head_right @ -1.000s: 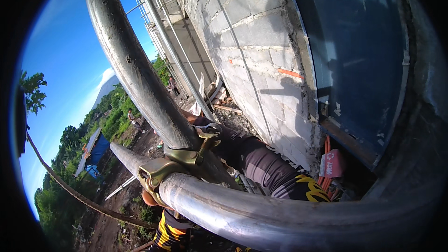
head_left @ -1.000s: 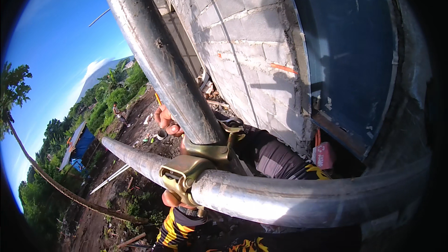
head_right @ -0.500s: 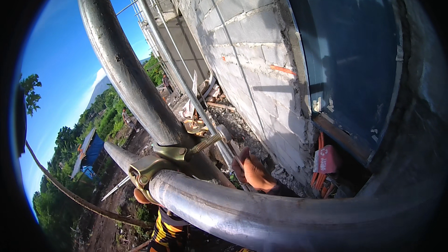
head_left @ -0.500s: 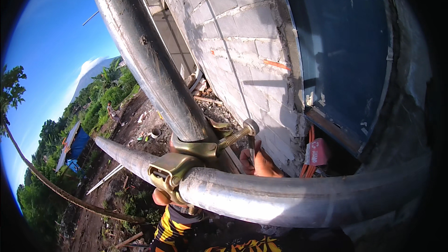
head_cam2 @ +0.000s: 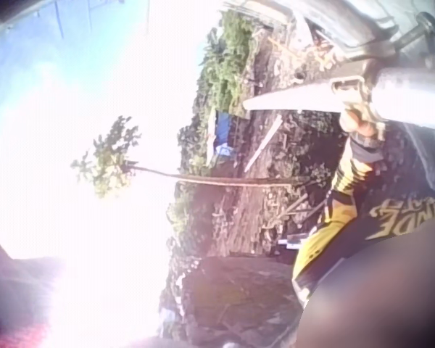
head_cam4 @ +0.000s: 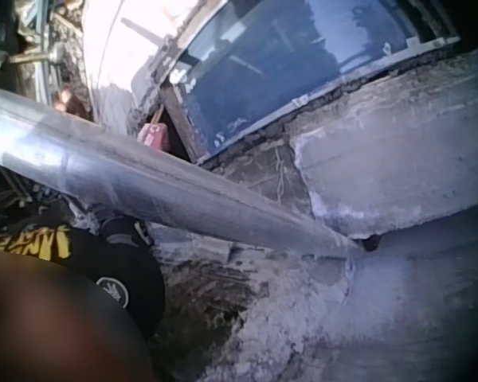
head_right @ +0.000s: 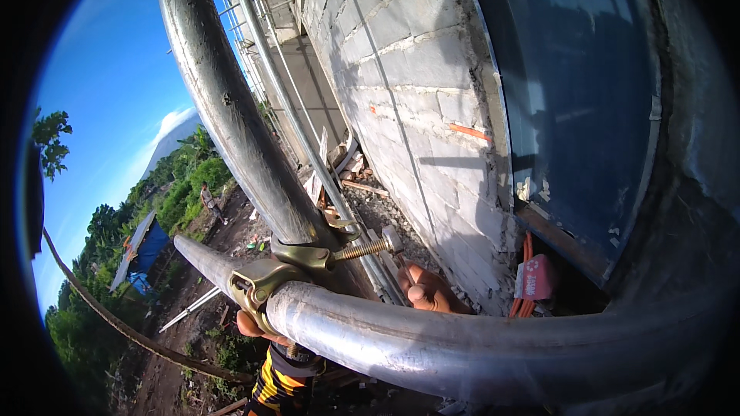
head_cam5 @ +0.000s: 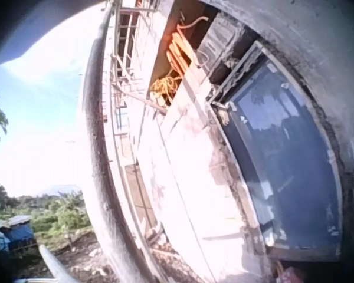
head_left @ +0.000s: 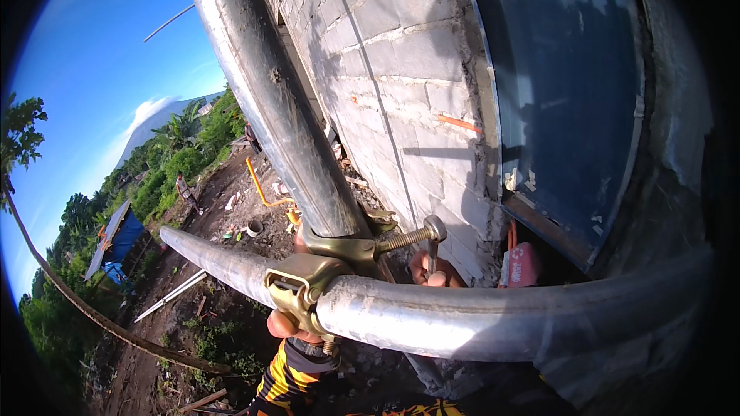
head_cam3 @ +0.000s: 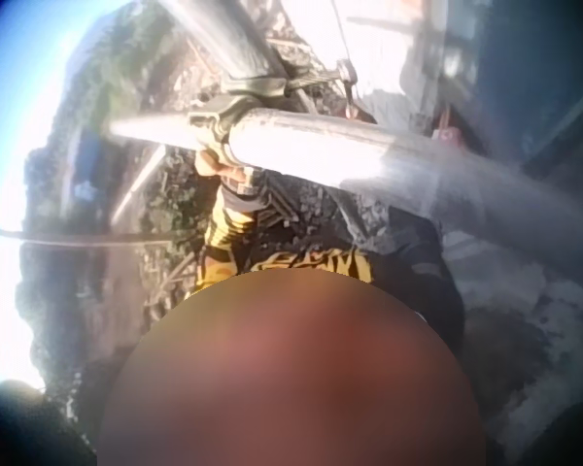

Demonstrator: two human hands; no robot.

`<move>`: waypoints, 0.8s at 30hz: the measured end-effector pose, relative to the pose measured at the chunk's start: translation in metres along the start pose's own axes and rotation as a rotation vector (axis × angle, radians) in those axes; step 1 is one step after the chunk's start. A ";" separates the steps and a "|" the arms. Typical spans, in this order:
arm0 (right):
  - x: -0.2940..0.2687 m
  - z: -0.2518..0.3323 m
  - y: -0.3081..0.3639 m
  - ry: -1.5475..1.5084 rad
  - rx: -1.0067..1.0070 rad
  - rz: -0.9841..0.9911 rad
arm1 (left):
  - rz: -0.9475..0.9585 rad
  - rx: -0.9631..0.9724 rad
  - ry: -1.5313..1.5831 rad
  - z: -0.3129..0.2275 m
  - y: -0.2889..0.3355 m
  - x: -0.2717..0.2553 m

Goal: The person uses a wrench to tighten a brass pipe clamp securing a metal pipe to a concrete wall. They repeatedly adjust the clamp and turn the bolt to secure the pipe in place.

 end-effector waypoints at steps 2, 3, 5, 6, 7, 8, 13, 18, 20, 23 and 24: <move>0.006 0.007 0.005 0.056 -0.013 0.051 | -0.002 0.001 -0.015 -0.002 0.001 -0.002; 0.010 0.011 0.008 0.084 -0.011 0.082 | -0.006 -0.001 -0.020 -0.003 0.002 -0.004; 0.016 0.020 0.012 0.114 0.002 0.143 | -0.010 -0.001 -0.034 -0.005 0.004 -0.007; 0.018 0.023 0.014 0.095 0.031 0.192 | -0.013 -0.002 -0.039 -0.007 0.006 -0.008; 0.018 0.028 0.014 0.069 0.060 0.239 | -0.013 0.000 -0.048 -0.008 0.007 -0.009; 0.018 0.032 0.014 0.000 0.102 0.309 | -0.012 0.002 -0.055 -0.009 0.008 -0.009; -0.008 0.055 0.006 0.163 0.290 0.501 | -0.022 -0.004 -0.093 -0.013 0.011 -0.011; -0.020 0.103 0.000 0.269 -0.038 0.183 | -0.032 -0.011 -0.109 -0.014 0.014 -0.015; -0.017 0.138 0.003 0.618 -0.265 0.114 | -0.034 -0.013 -0.114 -0.015 0.015 -0.015; -0.010 0.194 0.006 1.215 -0.436 -0.009 | -0.036 -0.009 -0.121 -0.016 0.016 -0.016; -0.011 0.213 0.009 1.457 -0.364 -0.067 | -0.038 -0.011 -0.121 -0.017 0.016 -0.016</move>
Point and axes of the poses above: each hand's wrist, its own y-axis away from the middle knuckle, its own x-axis out of the palm, z = x × y, the point moved 3 cm from there along -y, towards the middle knuckle, and after that the axes turned 2 degrees about x, right-handed, at the moved point
